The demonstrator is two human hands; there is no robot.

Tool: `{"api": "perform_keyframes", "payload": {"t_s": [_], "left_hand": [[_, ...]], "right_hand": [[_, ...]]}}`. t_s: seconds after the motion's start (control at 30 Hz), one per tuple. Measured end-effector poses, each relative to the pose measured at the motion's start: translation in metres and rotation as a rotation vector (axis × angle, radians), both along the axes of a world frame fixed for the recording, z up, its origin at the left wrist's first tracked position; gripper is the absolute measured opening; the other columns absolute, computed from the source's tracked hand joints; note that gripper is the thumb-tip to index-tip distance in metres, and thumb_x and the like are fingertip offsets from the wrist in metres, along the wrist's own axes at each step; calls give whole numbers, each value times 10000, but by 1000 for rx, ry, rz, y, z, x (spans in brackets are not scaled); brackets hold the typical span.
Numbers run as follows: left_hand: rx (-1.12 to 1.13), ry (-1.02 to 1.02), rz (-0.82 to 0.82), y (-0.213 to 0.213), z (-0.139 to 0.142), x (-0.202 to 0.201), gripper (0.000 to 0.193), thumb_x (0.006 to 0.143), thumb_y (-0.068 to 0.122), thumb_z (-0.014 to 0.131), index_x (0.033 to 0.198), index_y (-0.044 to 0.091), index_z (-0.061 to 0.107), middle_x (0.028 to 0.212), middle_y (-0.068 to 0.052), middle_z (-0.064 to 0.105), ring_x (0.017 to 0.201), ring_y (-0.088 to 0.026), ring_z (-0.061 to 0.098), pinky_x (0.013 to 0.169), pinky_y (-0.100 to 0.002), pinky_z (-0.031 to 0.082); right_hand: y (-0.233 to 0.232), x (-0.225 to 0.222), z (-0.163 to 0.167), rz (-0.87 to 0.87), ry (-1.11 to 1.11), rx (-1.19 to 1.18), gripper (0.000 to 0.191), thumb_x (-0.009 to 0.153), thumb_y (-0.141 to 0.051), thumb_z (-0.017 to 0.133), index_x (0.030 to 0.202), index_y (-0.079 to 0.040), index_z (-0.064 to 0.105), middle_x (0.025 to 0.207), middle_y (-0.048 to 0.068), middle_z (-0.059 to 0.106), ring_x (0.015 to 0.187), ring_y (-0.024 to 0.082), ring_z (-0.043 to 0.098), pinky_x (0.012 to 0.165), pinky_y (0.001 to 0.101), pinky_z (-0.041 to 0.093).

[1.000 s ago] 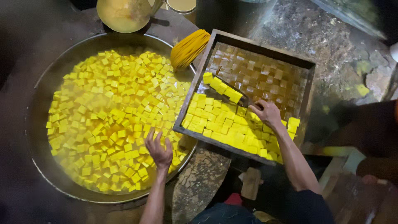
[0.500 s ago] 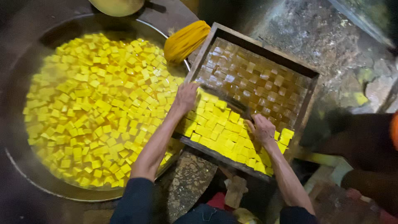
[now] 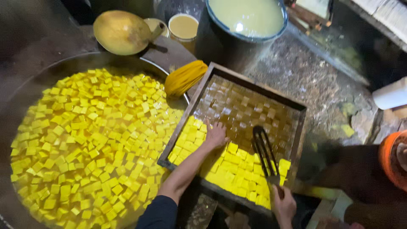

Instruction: The person uses a slotted skimmer to scoop yellow tofu cubes out of a large vat of hot water and transfers them into a square bamboo draining tray, occasionally using a hand to arrange the cubes evenly in the tray. The tray gradually fills with tofu as the scooping repeats.

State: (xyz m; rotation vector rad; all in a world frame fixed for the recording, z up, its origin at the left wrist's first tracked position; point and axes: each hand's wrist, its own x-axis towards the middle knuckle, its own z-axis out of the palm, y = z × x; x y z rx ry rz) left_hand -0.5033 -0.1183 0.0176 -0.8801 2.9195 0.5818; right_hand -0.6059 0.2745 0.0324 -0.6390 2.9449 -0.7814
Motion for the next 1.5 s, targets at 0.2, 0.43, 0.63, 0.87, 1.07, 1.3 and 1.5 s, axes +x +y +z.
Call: {"api": "perform_keyframes", "payload": {"t_s": [0.2, 0.43, 0.63, 0.87, 1.07, 1.3, 1.5], "left_hand": [[-218, 199, 220, 0, 4, -2, 347, 889, 257, 692, 1187, 105, 605, 1310, -164, 548, 1362, -354, 458, 1197, -691, 170], [-392, 555, 50, 35, -4, 63, 621, 885, 394, 645, 1347, -10, 547, 1473, -243, 489, 1372, -405, 457, 1139, -616, 218], [6, 569, 333, 80, -14, 253, 551, 874, 319, 693, 1337, 33, 601, 1276, -216, 630, 1103, -431, 602, 974, -547, 443], [-347, 471, 1076, 111, -25, 481, 487, 944, 233, 692, 1351, -2, 564, 1441, -225, 538, 1351, -445, 475, 1124, -562, 383], [-184, 370, 1050, 156, -36, 511, 559, 912, 320, 681, 1350, -3, 554, 1541, -249, 422, 1452, -468, 345, 1177, -592, 298], [-37, 292, 1092, 165, -30, 507, 638, 923, 411, 639, 1391, -6, 518, 1596, -231, 340, 1479, -438, 286, 1173, -592, 270], [69, 248, 1114, 177, -44, 504, 645, 930, 481, 610, 1381, 29, 515, 1602, -222, 297, 1485, -422, 245, 1171, -596, 243]], "right_hand": [[30, 1, -11, -171, -231, 67, 563, 873, -461, 779, 1208, -11, 734, 986, 173, 787, 960, 274, 765, 880, 403, 590], [24, 17, -11, -147, -373, -435, 460, 956, -270, 724, 1241, 87, 663, 1103, 191, 748, 1041, 221, 714, 893, 365, 553], [-49, 74, -23, 123, -479, -596, 284, 1020, -228, 713, 1079, 48, 682, 835, 31, 653, 735, 103, 591, 654, 273, 488], [-205, 221, -32, 627, -867, -370, 277, 979, -295, 685, 1026, -22, 701, 758, -12, 649, 686, 59, 585, 600, 257, 484], [-269, 298, -53, 891, -445, 126, 436, 942, -441, 694, 1069, -28, 750, 891, 201, 744, 834, 302, 736, 721, 410, 551], [-309, 338, -62, 910, -420, 548, 513, 921, -543, 627, 1053, -70, 775, 908, 218, 764, 880, 366, 741, 775, 459, 554], [-371, 385, -86, 1059, -386, 258, 457, 951, -481, 655, 1055, -40, 717, 824, 187, 737, 738, 321, 718, 684, 445, 546]]}}
